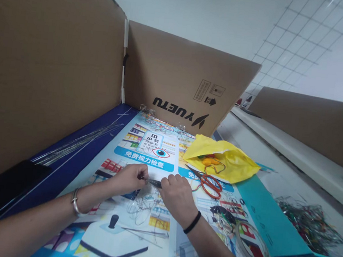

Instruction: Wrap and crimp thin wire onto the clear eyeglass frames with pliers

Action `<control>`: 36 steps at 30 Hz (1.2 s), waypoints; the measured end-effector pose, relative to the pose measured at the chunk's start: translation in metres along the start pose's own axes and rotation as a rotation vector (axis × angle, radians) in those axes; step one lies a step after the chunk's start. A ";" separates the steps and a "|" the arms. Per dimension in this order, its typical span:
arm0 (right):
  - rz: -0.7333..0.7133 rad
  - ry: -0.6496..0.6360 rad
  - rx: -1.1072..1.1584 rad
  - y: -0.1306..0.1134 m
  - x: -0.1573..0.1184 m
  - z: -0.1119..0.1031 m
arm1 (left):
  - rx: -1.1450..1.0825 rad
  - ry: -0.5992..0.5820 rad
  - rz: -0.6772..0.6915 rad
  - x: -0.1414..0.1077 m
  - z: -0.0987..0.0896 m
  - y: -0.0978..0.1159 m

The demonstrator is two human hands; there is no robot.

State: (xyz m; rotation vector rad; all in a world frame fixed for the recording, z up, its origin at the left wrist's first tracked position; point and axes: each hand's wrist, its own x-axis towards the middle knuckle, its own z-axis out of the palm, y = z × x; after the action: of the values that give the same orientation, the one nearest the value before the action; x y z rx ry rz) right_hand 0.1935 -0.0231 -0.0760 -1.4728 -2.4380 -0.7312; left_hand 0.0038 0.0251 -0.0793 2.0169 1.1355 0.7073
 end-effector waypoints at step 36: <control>0.100 -0.069 0.055 0.004 0.002 0.005 | 0.041 0.006 0.038 -0.002 -0.006 0.009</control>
State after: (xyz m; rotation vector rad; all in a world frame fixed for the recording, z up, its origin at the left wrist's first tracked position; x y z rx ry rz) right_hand 0.1969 -0.0177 -0.0781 -1.6108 -2.3923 -0.5978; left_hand 0.0027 0.0220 -0.0686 2.0765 1.1261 0.7144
